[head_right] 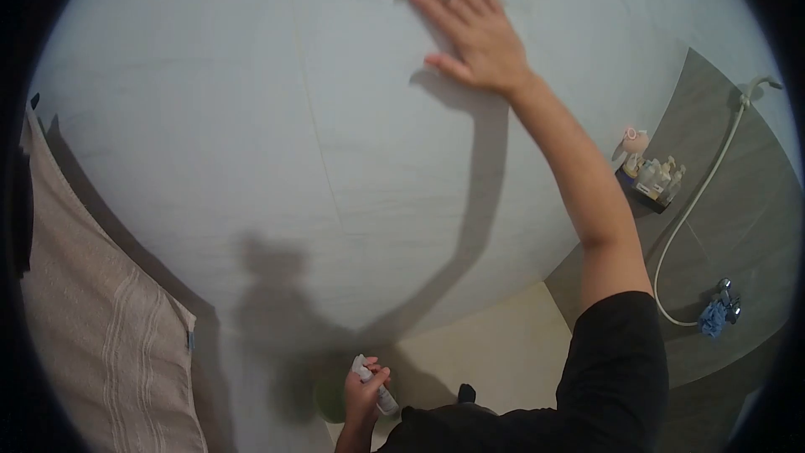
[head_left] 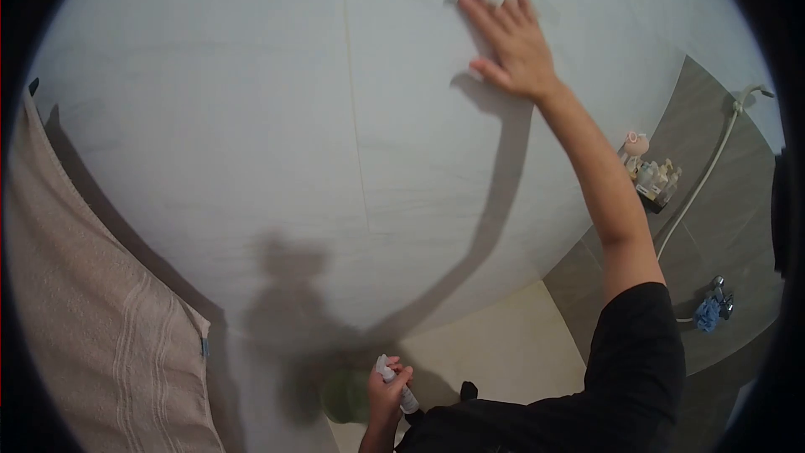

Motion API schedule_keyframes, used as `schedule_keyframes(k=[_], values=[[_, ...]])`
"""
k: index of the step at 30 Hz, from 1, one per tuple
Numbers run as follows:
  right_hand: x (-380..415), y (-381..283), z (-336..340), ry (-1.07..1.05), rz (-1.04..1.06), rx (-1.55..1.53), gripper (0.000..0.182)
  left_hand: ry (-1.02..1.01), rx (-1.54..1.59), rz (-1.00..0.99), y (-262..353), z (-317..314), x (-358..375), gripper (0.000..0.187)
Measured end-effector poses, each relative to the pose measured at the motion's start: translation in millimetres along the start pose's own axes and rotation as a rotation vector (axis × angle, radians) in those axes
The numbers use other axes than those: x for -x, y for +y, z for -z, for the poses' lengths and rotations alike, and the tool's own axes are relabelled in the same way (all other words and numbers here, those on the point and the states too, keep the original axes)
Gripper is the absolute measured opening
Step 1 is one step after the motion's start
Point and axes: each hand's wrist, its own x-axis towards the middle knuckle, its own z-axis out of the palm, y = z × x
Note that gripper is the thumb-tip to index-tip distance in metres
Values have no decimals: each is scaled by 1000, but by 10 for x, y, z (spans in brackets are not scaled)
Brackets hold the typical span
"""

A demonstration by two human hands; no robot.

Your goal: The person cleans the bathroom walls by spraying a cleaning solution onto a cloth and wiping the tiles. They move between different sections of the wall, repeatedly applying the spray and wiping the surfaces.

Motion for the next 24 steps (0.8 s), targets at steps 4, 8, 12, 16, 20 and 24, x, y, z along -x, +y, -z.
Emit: schedule_keyframes(k=[4, 8, 12, 16, 20, 24], values=[[539, -628, -195, -35, 67, -61, 71, -6, -39, 42, -13, -16, 9, 40], [1204, -1184, -440, -254, 193, -235, 64, -61, -26, 18, -50, -61, 42, 40], [1817, -1856, -641, -396, 313, -377, 57, -57, -12, 36, -72, -117, 131, 38], [2358, -2126, -933, -533, 343, -502, 56, -79, 26, -2, -79, -127, 240, 38], [1792, -1706, -785, -483, 452, -365, 52, -39, 51, -7, -186, 3, 292, 38], [533, -961, -229, -441, 327, -22, 61, 17, 81, 27, -233, 48, 309, 38]])
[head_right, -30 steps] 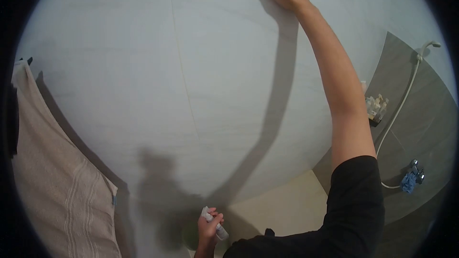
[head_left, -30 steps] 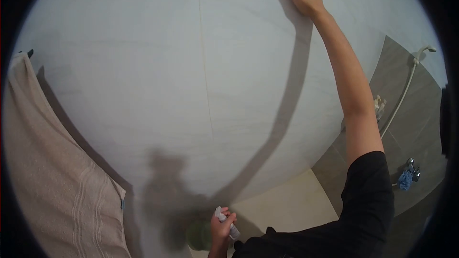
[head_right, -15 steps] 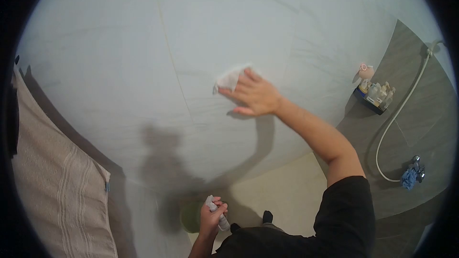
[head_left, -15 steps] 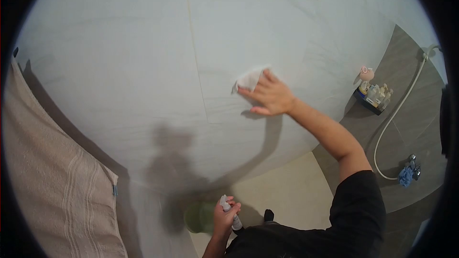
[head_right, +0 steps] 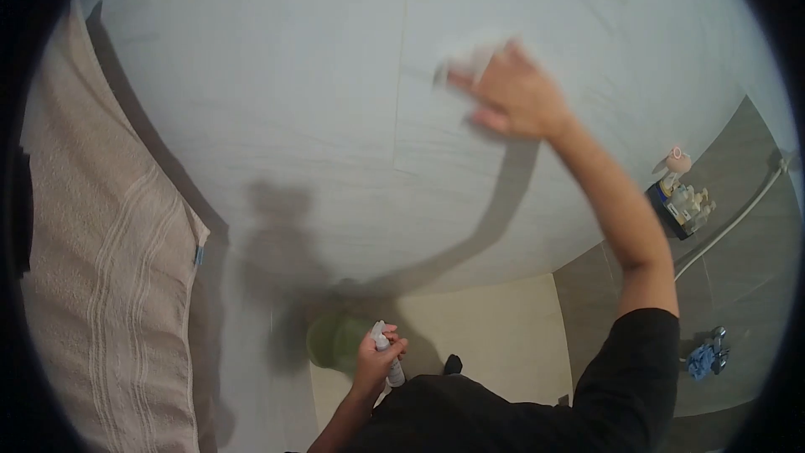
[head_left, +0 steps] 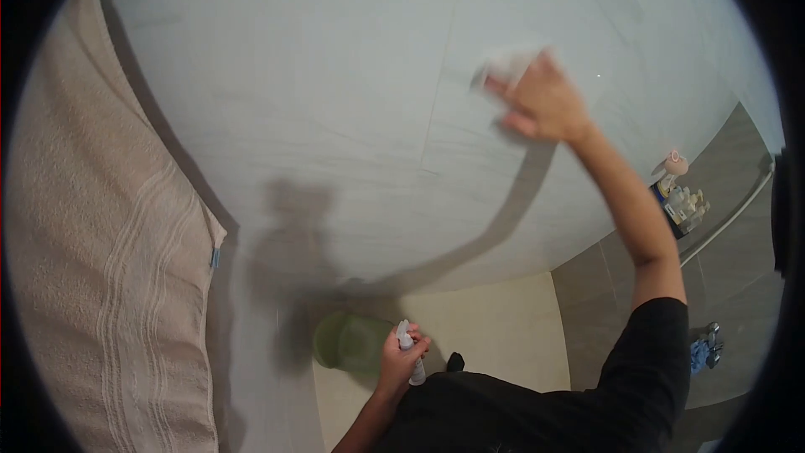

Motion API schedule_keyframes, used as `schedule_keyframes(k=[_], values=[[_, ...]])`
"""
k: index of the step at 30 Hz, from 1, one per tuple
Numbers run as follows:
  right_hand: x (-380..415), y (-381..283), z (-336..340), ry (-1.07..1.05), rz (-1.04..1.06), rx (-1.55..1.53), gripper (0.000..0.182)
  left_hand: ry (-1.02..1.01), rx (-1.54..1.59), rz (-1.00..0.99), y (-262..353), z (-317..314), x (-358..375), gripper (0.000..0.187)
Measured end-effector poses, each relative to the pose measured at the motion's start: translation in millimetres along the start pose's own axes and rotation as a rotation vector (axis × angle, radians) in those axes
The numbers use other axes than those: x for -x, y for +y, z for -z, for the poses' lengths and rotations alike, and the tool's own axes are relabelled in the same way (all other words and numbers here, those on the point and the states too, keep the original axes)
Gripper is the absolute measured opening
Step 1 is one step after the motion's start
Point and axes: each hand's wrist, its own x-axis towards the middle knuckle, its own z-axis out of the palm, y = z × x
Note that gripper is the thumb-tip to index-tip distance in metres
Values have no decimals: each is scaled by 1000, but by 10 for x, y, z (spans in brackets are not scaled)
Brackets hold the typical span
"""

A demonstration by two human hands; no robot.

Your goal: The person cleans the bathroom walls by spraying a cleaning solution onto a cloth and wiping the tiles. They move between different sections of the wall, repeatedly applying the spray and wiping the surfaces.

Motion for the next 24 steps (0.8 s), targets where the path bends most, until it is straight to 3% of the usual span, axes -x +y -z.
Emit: schedule_keyframes(k=[3, 5, 10, 12, 13, 15, 18, 21, 23, 24], values=[[-491, 1009, 392, 465, -217, 119, 71, -5, -15, 4, 54, -5, -24, 38], [-875, 1290, 1070, 379, -441, 102, 80, 25, -15, -10, 76, -18, -66, 38], [-1220, 1705, 1473, 518, -473, 95, 77, 6, 14, -63, 39, -12, -181, 38], [-1252, 1530, 1415, 504, -491, 50, 71, 2, 18, -79, 24, -33, -216, 38], [-1154, 1378, 1324, 436, -403, 171, 64, -10, 26, -68, 26, -51, -239, 38], [-928, 1071, 819, 466, -133, 160, 75, 6, 34, -88, 54, -5, -195, 39], [-489, 46, 195, 210, -76, -16, 72, -18, -13, -58, 68, -8, -246, 38], [-167, -918, -55, -177, 124, -299, 67, -64, 2, -53, 116, 9, -239, 39], [92, -1307, -610, 42, 324, -325, 64, -77, -16, -75, 176, 21, -216, 41], [100, -1285, -690, 69, 320, -302, 64, -87, -26, -71, 179, 31, -220, 43]])
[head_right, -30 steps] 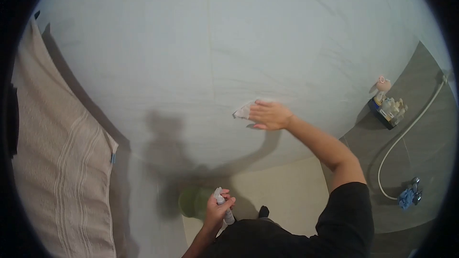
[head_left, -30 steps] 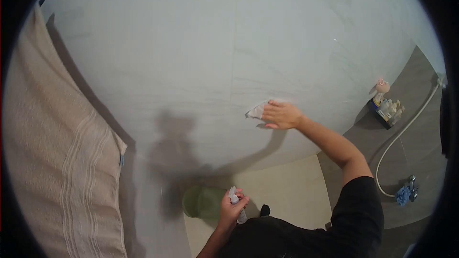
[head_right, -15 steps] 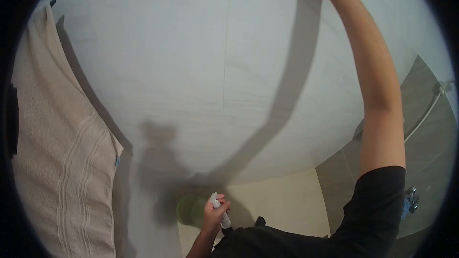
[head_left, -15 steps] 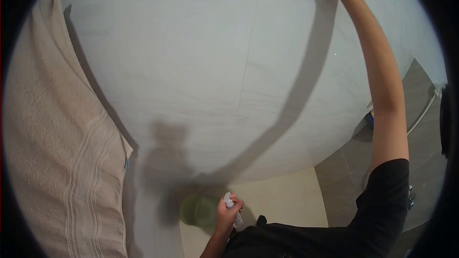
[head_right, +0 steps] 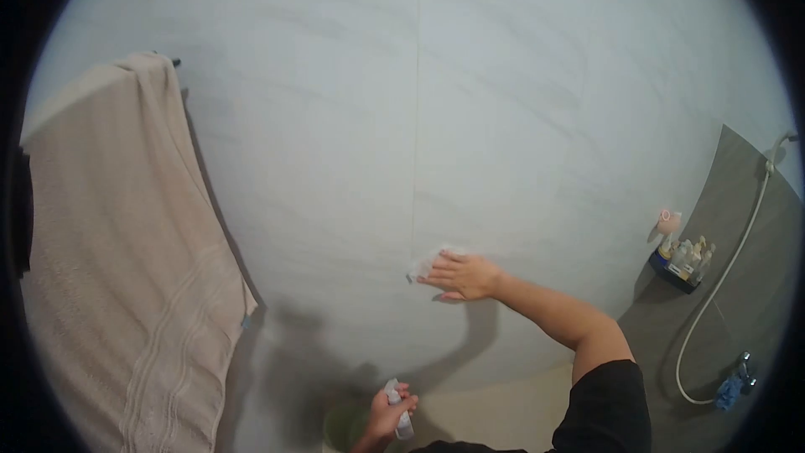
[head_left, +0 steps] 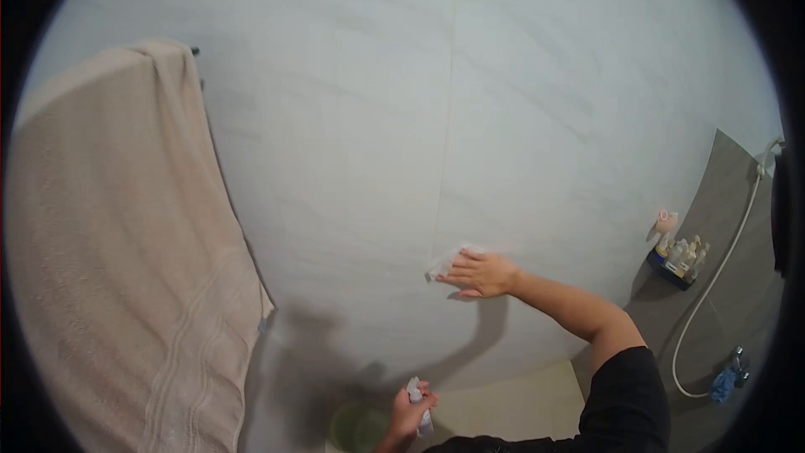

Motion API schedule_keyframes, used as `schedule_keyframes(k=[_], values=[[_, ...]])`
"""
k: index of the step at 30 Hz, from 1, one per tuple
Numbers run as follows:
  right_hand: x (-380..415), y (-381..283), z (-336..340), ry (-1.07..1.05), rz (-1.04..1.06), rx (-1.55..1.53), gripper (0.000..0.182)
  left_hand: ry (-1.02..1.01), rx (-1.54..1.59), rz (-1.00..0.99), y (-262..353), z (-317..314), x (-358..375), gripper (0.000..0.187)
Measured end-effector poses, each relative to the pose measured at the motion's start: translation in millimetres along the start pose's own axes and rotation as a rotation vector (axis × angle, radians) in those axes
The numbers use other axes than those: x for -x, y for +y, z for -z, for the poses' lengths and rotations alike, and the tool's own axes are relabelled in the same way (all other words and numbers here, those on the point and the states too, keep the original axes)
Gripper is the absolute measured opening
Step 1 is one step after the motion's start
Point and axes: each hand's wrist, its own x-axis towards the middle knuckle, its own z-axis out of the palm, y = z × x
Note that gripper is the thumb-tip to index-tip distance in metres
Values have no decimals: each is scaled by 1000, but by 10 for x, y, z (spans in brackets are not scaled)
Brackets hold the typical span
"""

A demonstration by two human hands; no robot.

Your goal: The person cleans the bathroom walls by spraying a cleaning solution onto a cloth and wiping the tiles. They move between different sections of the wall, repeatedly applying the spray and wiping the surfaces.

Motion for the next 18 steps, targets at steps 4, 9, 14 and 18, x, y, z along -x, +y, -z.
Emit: schedule_keyframes(k=[4, 9, 14, 18], values=[[-107, 561, 309, 84, 135, -15, 60, 44, -148, -258, -280, 126, -116, 40], [-607, 1569, 2078, 173, -304, 245, 70, 50, -152, -192, -191, 124, -58, 41], [-1091, 2337, 2802, 662, -565, 559, 74, 58, -230, -180, -8, 55, -6, 44], [-1824, 2138, 2793, 779, -565, 521, 74, 23, -324, -140, -402, 217, -358, 48]])
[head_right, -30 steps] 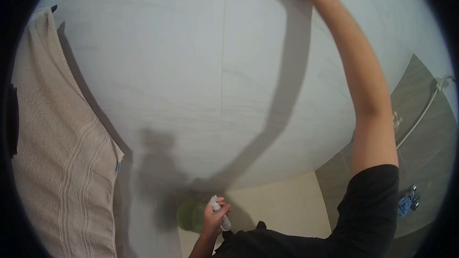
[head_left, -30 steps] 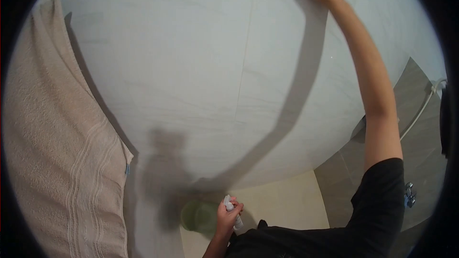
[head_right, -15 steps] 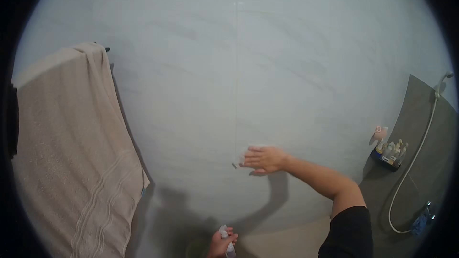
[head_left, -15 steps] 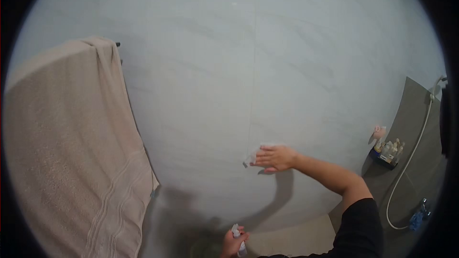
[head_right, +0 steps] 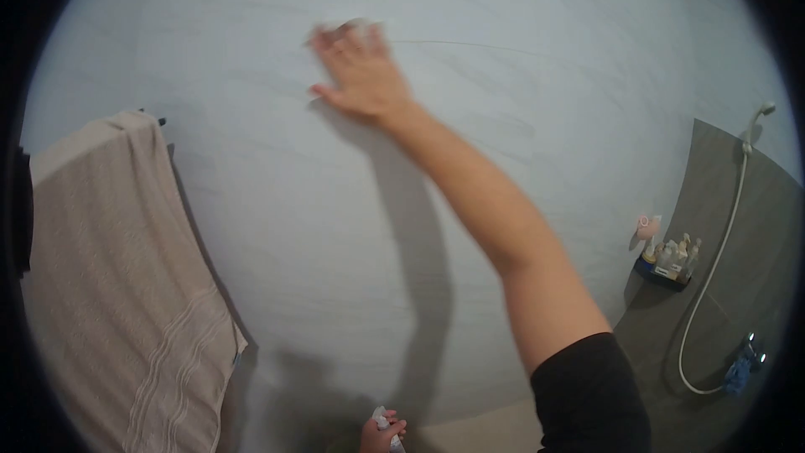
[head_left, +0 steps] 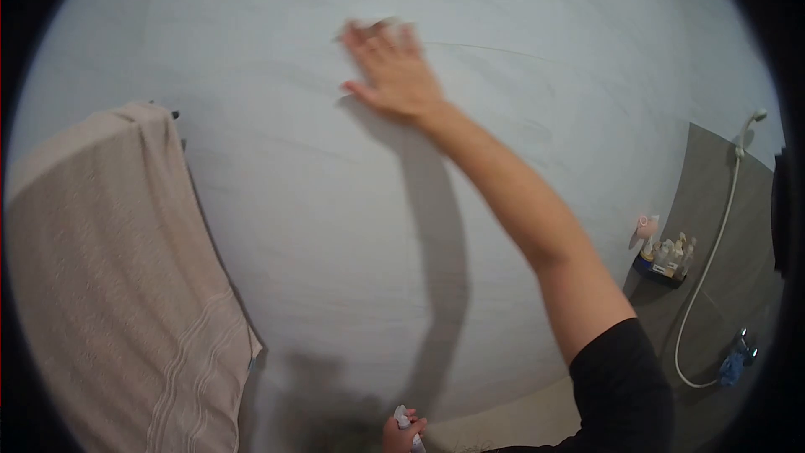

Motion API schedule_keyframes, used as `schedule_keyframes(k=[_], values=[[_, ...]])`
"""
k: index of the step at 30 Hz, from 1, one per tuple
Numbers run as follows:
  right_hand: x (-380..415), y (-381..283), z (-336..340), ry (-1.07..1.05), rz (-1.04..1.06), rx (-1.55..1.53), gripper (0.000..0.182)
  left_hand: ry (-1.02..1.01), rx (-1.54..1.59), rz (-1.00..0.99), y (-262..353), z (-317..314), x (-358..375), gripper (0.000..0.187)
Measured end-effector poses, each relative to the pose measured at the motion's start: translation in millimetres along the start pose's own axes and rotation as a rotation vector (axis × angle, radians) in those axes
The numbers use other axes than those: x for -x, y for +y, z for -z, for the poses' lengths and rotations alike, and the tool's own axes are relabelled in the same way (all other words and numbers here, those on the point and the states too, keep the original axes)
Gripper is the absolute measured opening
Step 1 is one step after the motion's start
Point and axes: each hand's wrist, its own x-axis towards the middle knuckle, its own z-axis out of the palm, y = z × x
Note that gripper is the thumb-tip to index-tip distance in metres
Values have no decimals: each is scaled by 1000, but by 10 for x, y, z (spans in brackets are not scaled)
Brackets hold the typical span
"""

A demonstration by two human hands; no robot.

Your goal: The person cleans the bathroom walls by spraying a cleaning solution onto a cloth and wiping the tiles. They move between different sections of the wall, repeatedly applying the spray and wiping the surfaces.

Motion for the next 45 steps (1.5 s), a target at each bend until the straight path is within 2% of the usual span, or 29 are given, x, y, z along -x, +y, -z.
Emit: schedule_keyframes(k=[3, 6, 9, 12, 14, 18, 20, 25, 29, 31, 33, 35, 37, 39, 42, 43, 45], values=[[-93, -244, 27, -76, -23, -72, 74, -61, -40, 44, -64, -56, -116, 51], [34, -101, 2, 16, 72, -194, 74, -42, -29, -44, -60, -157, -111, 52], [324, 283, 97, 20, 6, -120, 73, -33, 44, -30, 15, -225, -107, 53], [724, 844, 219, 30, -197, 71, 73, -22, -21, -69, 57, -234, -121, 53], [1036, 1255, 328, 8, -278, 86, 72, -30, -108, -19, 191, -179, -63, 55], [1539, 1928, 511, -1, -358, 80, 69, -137, -59, 97, 214, -58, -75, 63], [1638, 1976, 596, 4, -353, 47, 67, -38, 160, 214, 652, -189, 40, 41], [1935, 1568, 589, -10, -328, -53, 66, 12, 197, 206, 654, -190, 147, 39], [2551, 682, 655, -211, -179, -147, 65, 14, 210, 235, 562, -214, 265, 38], [2913, 180, 639, -331, -146, -170, 58, 16, 183, 261, 601, -261, 339, 39], [3354, -286, 585, -460, -72, -205, 55, -16, 144, 275, 652, -312, 386, 41], [3695, -724, 644, -542, 41, -408, 56, -19, 148, 274, 672, -377, 437, 41], [4228, -1091, 569, -562, 265, -515, 55, -46, 184, 246, 733, -437, 475, 40], [4461, -1199, 572, -576, 305, -592, 54, -48, 177, 235, 725, -464, 512, 41], [4384, -1091, 496, -609, 400, -699, 53, -33, 174, 223, 735, -462, 605, 40], [4256, -988, 445, -635, 448, -729, 53, -21, 178, 228, 737, -454, 628, 40], [3542, -807, 491, -607, 323, -576, 53, 1, 190, 224, 647, -390, 681, 40]])
